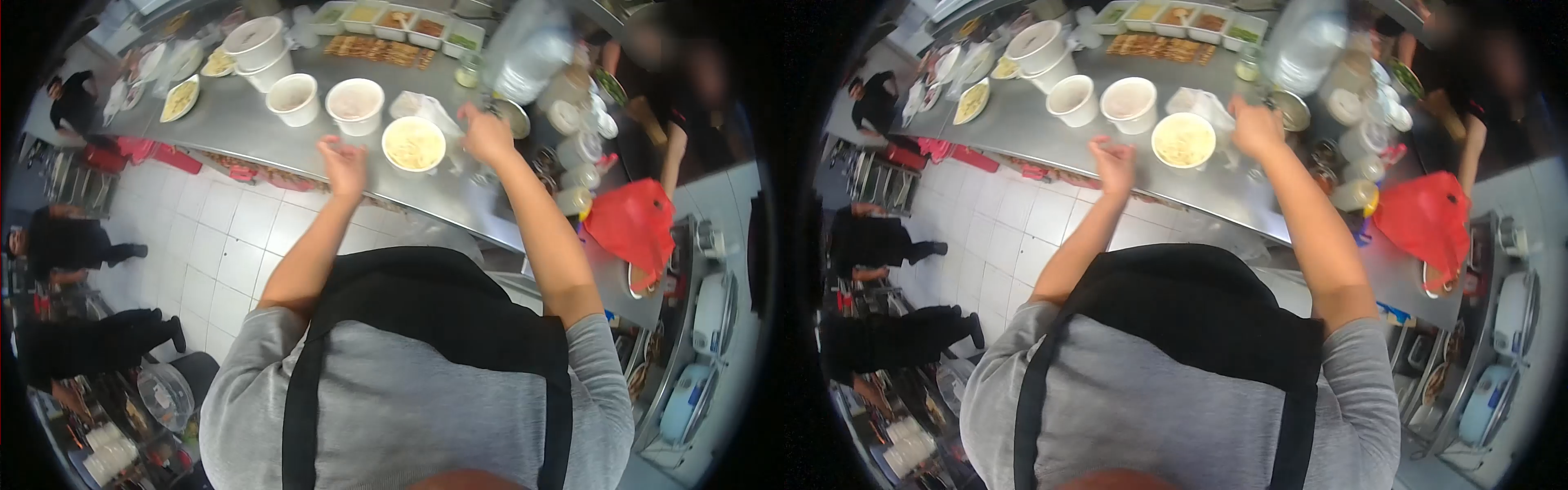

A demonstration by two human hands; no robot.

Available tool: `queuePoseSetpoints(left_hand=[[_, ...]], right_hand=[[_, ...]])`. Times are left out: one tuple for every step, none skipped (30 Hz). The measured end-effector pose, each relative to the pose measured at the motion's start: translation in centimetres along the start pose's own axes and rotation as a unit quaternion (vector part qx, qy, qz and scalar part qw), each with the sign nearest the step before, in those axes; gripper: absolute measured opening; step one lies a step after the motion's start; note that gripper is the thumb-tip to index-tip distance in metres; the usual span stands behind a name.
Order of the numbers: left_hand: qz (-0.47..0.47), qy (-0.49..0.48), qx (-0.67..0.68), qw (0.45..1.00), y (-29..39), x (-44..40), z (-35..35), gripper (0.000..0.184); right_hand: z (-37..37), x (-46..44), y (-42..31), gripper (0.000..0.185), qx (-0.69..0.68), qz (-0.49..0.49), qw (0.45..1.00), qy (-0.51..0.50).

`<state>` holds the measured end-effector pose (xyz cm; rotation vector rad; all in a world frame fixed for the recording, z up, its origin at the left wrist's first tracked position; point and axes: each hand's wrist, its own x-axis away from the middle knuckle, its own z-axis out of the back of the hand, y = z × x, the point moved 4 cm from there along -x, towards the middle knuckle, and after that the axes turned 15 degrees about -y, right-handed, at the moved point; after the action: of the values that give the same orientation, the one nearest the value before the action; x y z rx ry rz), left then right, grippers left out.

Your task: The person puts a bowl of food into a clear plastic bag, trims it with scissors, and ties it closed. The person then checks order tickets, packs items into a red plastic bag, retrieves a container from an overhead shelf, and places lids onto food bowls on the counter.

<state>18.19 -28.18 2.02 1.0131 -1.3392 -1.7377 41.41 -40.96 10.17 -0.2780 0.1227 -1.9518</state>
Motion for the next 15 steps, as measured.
queuePoseSetpoints(left_hand=[[0.036,-0.003,-0.08,0.996,-0.3,0.6,0.0,0.046],[0.041,-0.002,-0.057,0.998,-0.3,0.8,0.4,0.045],[0.048,-0.003,-0.035,0.998,-0.5,0.8,0.6,0.045],[0.033,-0.019,-0.05,0.998,-0.9,0.8,0.6,0.044],[0.019,-0.037,-0.065,0.997,-1.3,0.9,0.6,0.044],[0.002,-0.054,-0.08,0.995,-1.2,0.8,0.6,0.044],[0.028,-0.077,-0.042,0.996,-1.2,0.7,0.6,0.044],[-0.02,-0.07,-0.12,0.99,-1.1,0.6,0.8,0.043],[-0.067,-0.067,-0.196,0.976,-1.5,0.7,0.7,0.043],[-0.114,-0.066,-0.269,0.954,-1.5,0.9,0.4,0.042],[-0.12,-0.052,-0.293,0.947,-1.8,0.7,0.7,0.041],[-0.128,-0.045,-0.313,0.94,-2.1,0.1,1.2,0.039],[-0.136,-0.044,-0.331,0.933,-2.5,-0.1,1.6,0.038],[-0.119,-0.034,-0.283,0.951,-3.2,-0.2,2.6,0.035],[-0.101,-0.022,-0.234,0.967,-3.8,-0.8,4.0,0.032]], right_hand=[[-1.4,-1.7,-0.3,0.048,0.051,-0.011,0.998,-0.032],[-1.6,-2.5,-1.4,0.05,-0.005,-0.034,0.995,-0.089],[-1.8,-2.2,-2.9,0.052,-0.061,-0.058,0.985,-0.148],[-2.6,-1.8,-4.0,0.055,-0.117,-0.084,0.967,-0.21],[-3.3,-1.7,-4.1,0.056,-0.165,-0.091,0.955,-0.23],[-3.7,-1.9,-3.8,0.057,-0.212,-0.097,0.941,-0.245],[-4.1,-2.3,-3.7,0.058,-0.258,-0.104,0.925,-0.258],[-4.5,-2.7,-3.8,0.058,-0.22,-0.111,0.936,-0.251],[-5.1,-2.8,-3.8,0.059,-0.182,-0.123,0.944,-0.245],[-5.9,-2.6,-3.6,0.059,-0.145,-0.138,0.95,-0.238],[-7.4,-2.5,-3.6,0.054,-0.101,-0.094,0.975,-0.176],[-7.7,-2.2,-3.5,0.052,-0.127,-0.098,0.972,-0.169],[-8.2,-1.7,-3.5,0.05,-0.154,-0.108,0.969,-0.163],[-8.7,-0.9,-3.2,0.048,-0.182,-0.118,0.964,-0.155],[-9.3,-0.1,-2.7,0.045,-0.299,-0.118,0.94,-0.115]])
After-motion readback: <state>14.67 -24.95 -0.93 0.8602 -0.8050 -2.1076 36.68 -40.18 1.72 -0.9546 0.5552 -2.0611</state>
